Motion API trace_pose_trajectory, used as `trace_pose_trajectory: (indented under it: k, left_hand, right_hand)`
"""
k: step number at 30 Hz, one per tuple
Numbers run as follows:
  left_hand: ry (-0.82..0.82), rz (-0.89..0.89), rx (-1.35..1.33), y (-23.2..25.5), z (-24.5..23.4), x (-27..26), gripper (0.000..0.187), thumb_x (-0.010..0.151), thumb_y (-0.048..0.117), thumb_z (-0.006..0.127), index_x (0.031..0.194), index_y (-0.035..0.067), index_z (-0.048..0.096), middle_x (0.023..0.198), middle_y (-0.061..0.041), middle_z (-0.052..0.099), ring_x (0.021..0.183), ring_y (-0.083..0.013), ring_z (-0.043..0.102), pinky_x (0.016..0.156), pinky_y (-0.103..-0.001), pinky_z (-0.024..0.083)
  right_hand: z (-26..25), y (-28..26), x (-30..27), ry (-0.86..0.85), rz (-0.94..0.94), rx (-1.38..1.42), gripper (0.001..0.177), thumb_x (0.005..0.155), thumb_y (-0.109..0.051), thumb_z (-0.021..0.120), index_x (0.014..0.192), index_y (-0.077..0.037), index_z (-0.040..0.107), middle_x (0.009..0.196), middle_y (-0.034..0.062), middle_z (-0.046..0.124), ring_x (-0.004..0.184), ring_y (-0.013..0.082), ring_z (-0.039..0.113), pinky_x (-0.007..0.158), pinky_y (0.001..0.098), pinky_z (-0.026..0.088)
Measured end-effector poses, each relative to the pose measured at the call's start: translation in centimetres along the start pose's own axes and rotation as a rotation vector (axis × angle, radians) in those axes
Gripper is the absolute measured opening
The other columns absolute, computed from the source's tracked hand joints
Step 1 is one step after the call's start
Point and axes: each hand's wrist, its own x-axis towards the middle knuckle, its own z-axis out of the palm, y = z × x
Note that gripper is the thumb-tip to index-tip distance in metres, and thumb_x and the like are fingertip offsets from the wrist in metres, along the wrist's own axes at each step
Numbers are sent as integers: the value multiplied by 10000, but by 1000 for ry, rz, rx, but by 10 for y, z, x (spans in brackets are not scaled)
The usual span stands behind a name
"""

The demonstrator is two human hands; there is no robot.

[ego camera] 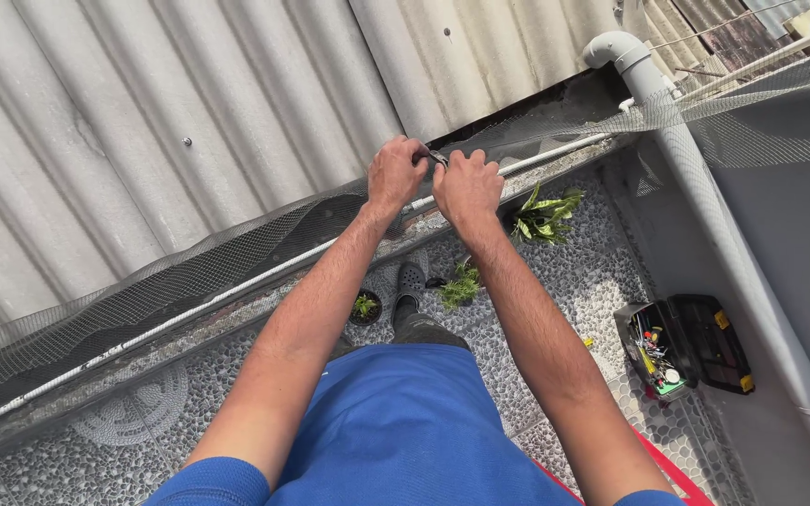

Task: The person attaches a mesh net to a metal frame and a wall by hand, using a pair of pliers to twist and tighten wire ties.

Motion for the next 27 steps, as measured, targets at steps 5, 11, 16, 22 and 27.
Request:
trace_pose_trajectory:
  k: [5, 11, 16, 22, 27]
  left_hand:
    - [19, -7, 2, -7, 11, 2, 93, 875, 240, 699, 935, 233, 770, 873, -67, 667, 960, -300, 705, 863, -464, 593]
    - [32, -3, 4, -9, 14, 2, 95, 874, 229, 700, 936, 222, 772, 871, -68, 664, 962, -300, 704, 867, -460, 592]
    - [26, -10, -9, -5, 12, 4, 86, 884, 235, 689, 935, 234, 759, 877, -54, 655, 970, -287, 700, 866, -456, 595]
    - [9, 10, 28, 1, 2, 7, 62, 898, 221, 694, 946, 223, 734, 905, -47, 658, 996, -280, 699, 880, -460, 596]
    - [-21, 63, 128, -3, -2, 14, 187, 914, 230, 706, 1094, 179, 701, 1012, -68, 667, 1056, -293, 697, 900, -466, 588]
  right_hand:
    - [-3, 0, 4, -57, 9, 23, 456, 972, -496, 548, 1046, -73, 703, 996, 197, 636, 966, 475, 681, 789, 571, 564]
    - [10, 8, 11, -98, -12, 63, 572, 1032, -562, 422, 1041, -60, 695, 956, 217, 673, 943, 494, 718, 810, 584, 570]
    - [-9, 12, 11, -201, 20, 215, 655, 1032, -621, 419, 946, -50, 729, 902, 263, 713, 965, 537, 711, 881, 590, 550]
    - [-15, 9, -5, -239, 210, 800, 540, 986, -624, 513, 727, -208, 740, 527, 54, 603, 482, 263, 653, 606, 384, 573]
    - [-23, 14, -17, -279, 139, 672, 472, 988, -630, 522, 956, -239, 785, 833, 51, 757, 1056, 368, 700, 973, 518, 513]
